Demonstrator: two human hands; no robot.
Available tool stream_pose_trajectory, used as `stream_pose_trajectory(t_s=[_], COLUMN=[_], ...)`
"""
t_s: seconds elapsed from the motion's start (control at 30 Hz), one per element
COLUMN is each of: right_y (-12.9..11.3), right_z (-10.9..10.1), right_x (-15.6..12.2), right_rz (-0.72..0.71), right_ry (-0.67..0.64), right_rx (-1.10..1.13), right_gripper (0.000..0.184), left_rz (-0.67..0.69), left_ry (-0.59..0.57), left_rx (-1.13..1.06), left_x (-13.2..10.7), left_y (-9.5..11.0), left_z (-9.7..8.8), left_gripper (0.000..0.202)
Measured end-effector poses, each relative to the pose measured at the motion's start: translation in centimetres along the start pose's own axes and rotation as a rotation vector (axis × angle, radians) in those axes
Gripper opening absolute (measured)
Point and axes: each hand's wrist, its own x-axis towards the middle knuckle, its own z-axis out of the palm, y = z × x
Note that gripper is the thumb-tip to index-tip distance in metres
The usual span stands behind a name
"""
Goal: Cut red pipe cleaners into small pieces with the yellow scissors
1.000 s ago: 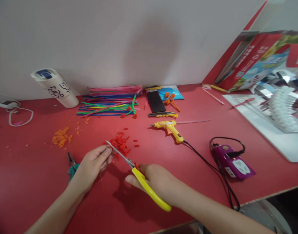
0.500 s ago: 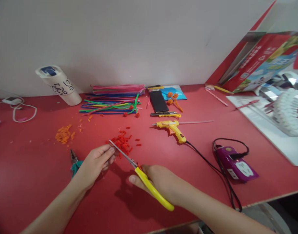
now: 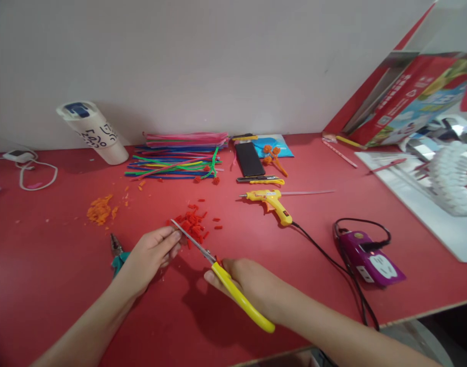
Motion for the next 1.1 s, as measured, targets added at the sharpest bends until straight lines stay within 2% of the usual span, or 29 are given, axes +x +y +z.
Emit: stream_pose_trajectory(t_s=[0.73, 1.1], right_y=[-0.57, -0.36], right_z=[-0.14, 0.4], right_x=[-0.28, 0.1], right_rz=[0.016, 0.012], right_ry=[-0.025, -0.006], right_rx=[-0.014, 0.064], right_gripper=[0.05, 0.046], left_rz=[-0.029, -0.016], left_ry=[-0.06, -0.055], left_rx=[-0.097, -0.118], left_x=[0.33, 0.59], left_y=[-0.1, -0.43], left_z=[-0.06, -0.26], left_gripper=[0.026, 0.024])
